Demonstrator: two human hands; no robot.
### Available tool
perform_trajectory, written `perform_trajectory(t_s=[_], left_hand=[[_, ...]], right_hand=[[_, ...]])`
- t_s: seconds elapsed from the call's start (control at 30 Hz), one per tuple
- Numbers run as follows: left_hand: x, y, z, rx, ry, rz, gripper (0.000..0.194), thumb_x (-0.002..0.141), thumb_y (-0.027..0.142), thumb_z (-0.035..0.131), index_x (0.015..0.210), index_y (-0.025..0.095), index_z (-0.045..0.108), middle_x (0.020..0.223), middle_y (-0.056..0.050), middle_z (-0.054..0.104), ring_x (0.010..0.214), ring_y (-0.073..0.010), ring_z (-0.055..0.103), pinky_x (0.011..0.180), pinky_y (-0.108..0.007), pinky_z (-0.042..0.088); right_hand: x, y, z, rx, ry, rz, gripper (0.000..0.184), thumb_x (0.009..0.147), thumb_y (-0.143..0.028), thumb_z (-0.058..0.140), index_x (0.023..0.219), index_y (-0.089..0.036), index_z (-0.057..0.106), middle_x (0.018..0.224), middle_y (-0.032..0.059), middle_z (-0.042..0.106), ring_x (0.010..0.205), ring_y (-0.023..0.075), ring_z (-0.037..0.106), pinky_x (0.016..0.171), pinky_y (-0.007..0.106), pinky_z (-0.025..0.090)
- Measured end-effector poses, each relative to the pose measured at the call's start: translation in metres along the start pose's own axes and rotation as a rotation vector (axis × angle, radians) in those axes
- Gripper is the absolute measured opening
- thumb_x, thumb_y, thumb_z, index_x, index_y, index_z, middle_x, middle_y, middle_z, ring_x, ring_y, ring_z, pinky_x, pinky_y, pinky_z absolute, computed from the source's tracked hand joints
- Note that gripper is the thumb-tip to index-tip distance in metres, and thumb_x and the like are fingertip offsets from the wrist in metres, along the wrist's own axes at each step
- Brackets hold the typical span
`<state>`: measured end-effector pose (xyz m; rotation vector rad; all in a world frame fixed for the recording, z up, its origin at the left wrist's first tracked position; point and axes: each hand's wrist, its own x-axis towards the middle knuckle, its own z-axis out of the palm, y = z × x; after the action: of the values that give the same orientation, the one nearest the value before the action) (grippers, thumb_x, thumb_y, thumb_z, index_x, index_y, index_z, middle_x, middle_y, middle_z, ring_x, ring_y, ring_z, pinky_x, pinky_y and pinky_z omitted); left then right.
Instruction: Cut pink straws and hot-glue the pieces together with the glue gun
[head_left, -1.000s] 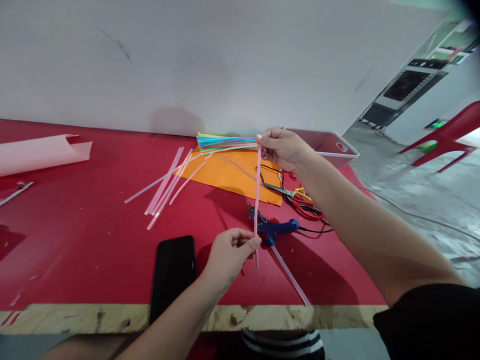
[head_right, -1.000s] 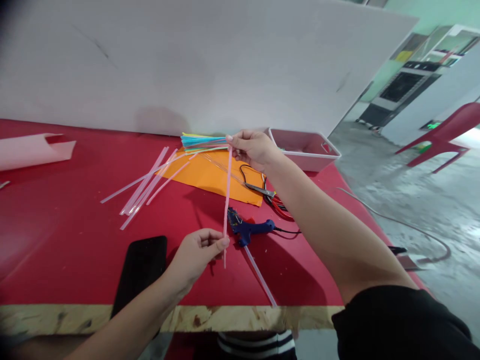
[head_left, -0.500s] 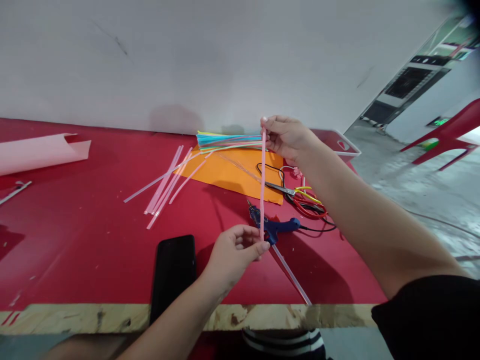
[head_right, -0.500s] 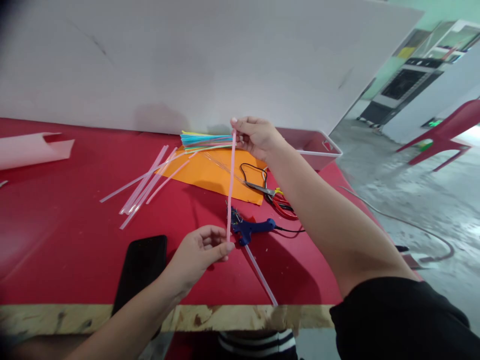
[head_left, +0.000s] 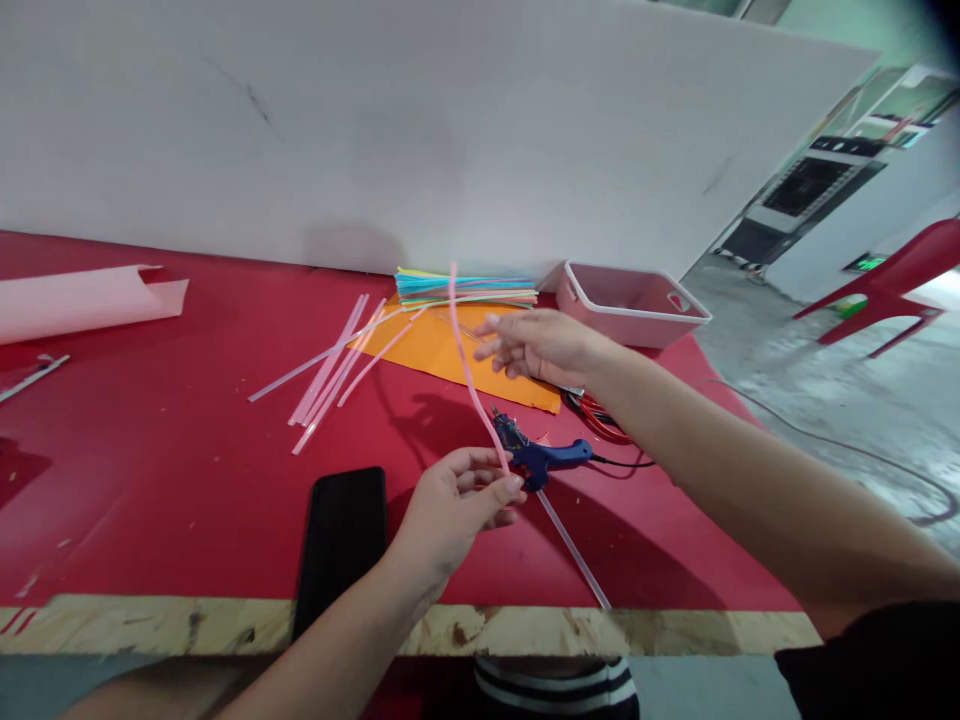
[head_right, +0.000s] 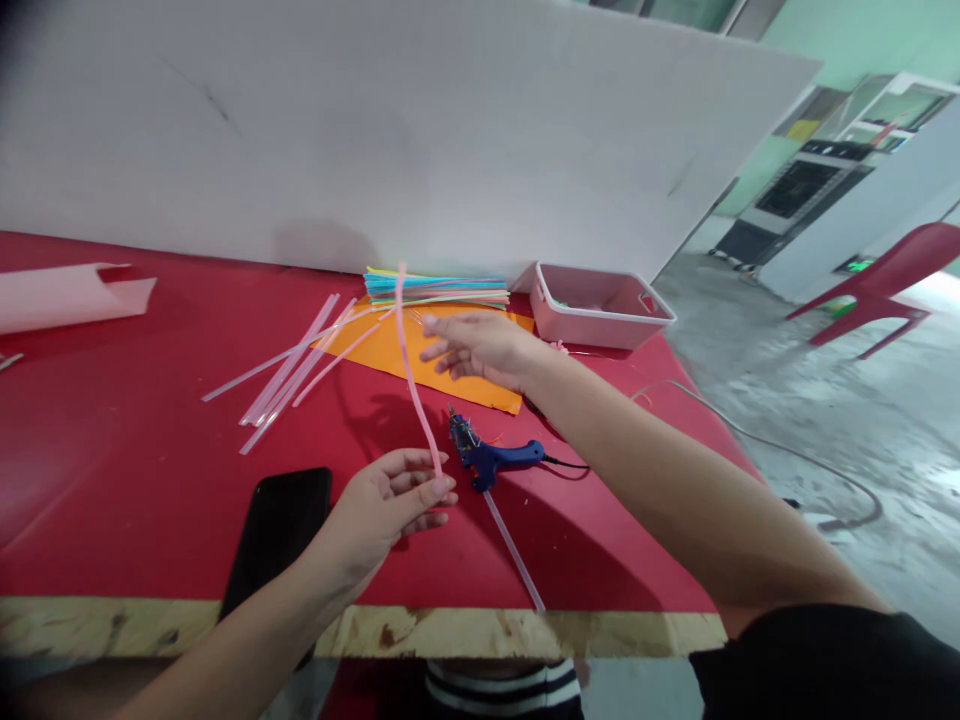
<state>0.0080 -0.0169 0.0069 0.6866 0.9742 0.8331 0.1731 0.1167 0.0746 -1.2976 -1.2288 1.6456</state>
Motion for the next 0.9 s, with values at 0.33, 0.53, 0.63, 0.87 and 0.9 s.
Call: perform_trajectory(t_s=[0.33,0.53,0.63,0.87,0.9], left_hand=[[-0.019,0.011,-0.006,0.261,0.053,0.018,0.024,0.067,0.015,0.079,0.086,0.015,0.064,0.063,0.003,0.065,0.057,-0.0123,0.065,0.057,-0.024,0.050],[-0.038,0.002,-0.028,0.415,0.075,-0.016,0.022,0.068,0.014,0.076,0.088,0.014,0.068,0.061,0.003,0.063,0.060,-0.0127,0.062,0.056,-0.023,0.046],[-0.039,0.002,-0.031,0.438,0.066,-0.039,0.036,0.063,0.014,0.081,0.097,0.014,0.069,0.072,-0.001,0.069,0.059,-0.0132,0.061,0.057,-0.025,0.048],[-0.007,0.034,-0.023,0.272,0.117,0.120,0.042,0.075,0.029,0.079,0.111,0.017,0.062,0.117,-0.013,0.072,0.096,-0.0197,0.070,0.082,-0.031,0.055],[-0.002,0.036,-0.022,0.263,0.102,0.119,0.042,0.077,0.027,0.077,0.114,0.017,0.061,0.110,-0.011,0.074,0.089,-0.0187,0.072,0.079,-0.032,0.056]], right_hand=[[-0.043,0.040,0.035,-0.080,-0.238,0.097,0.025,0.074,-0.027,0.081,0.092,-0.014,0.070,0.064,-0.0013,0.072,0.042,0.0030,0.050,0.038,0.014,0.038],[-0.036,0.051,0.038,0.031,-0.165,0.045,0.027,0.075,-0.034,0.079,0.089,-0.013,0.070,0.068,0.0021,0.074,0.044,0.0045,0.055,0.038,0.015,0.038],[-0.034,0.055,0.036,0.086,-0.110,0.015,0.031,0.071,-0.036,0.082,0.085,-0.016,0.065,0.066,0.0009,0.074,0.044,0.0052,0.055,0.038,0.015,0.037],[-0.052,0.062,0.045,0.004,-0.185,-0.059,0.037,0.071,-0.048,0.081,0.078,-0.016,0.064,0.063,-0.0025,0.069,0.045,0.0041,0.053,0.043,0.016,0.041],[-0.054,0.064,0.046,-0.003,-0.196,-0.066,0.037,0.071,-0.049,0.080,0.079,-0.017,0.064,0.062,-0.0036,0.067,0.044,0.0038,0.052,0.042,0.016,0.040]])
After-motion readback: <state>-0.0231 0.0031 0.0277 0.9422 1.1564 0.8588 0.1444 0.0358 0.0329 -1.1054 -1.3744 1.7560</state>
